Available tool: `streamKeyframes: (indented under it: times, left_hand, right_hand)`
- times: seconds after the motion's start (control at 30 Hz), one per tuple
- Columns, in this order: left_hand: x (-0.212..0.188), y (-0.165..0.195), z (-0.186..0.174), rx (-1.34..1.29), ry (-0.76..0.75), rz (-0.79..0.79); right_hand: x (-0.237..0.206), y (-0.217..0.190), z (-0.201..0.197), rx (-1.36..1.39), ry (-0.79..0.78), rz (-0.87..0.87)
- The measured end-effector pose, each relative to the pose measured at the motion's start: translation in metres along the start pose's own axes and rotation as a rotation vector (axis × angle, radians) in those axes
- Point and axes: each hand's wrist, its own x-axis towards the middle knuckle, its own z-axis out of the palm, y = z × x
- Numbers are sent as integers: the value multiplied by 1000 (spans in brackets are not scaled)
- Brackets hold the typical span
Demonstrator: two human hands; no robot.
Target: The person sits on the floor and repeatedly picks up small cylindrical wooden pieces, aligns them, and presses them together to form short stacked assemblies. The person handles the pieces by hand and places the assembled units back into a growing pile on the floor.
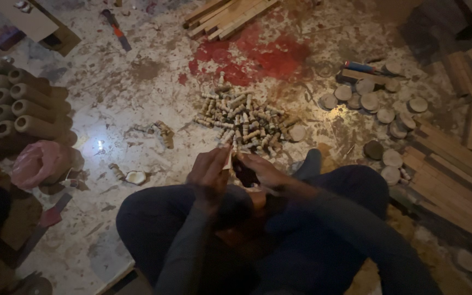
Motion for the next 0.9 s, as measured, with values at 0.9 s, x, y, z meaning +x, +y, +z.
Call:
streamKeyframes:
  times: [0.9]
  left_hand:
    - [11, -12, 0, -539, -361, -498]
  right_hand:
    - [-29, -67, 20, -1514, 142, -695]
